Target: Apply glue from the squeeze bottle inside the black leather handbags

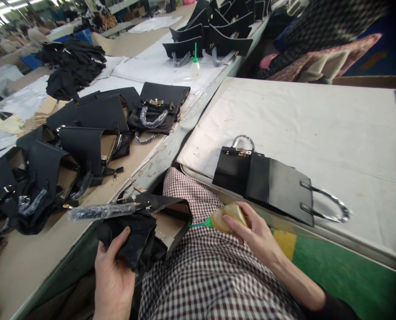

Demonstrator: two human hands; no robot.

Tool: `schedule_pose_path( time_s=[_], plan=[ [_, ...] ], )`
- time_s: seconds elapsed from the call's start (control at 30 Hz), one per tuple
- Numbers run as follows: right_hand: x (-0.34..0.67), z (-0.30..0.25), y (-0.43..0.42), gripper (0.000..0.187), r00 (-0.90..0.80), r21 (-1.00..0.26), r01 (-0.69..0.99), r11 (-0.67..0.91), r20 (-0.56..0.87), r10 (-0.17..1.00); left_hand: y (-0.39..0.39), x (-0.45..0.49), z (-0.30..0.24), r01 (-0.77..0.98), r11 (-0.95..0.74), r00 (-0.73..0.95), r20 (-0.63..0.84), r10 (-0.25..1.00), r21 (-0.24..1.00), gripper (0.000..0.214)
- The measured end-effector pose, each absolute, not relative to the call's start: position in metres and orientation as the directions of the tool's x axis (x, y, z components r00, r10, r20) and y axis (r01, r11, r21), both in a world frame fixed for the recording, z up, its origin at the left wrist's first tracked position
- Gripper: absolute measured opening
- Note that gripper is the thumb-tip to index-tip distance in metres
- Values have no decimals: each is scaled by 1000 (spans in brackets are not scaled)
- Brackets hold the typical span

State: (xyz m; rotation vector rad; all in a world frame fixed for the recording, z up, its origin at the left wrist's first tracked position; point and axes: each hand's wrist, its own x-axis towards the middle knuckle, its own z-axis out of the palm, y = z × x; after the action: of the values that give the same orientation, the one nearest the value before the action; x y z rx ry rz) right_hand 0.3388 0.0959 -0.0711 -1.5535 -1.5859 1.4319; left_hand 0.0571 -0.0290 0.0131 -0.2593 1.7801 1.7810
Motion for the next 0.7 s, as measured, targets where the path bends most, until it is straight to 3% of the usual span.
schedule_pose_path(
  time_s=[0.23, 0.7],
  plan=[
    [341, -77, 86, 46, -287, -887, 244, -392, -452, 845, -48, 60, 4, -622, 67, -767, -624, 150, 780, 18],
    [330, -62, 66, 42, -443, -873, 221, -435, -487, 753, -53, 69, 2, -636, 5, -766, -632, 122, 772, 21]
  ],
)
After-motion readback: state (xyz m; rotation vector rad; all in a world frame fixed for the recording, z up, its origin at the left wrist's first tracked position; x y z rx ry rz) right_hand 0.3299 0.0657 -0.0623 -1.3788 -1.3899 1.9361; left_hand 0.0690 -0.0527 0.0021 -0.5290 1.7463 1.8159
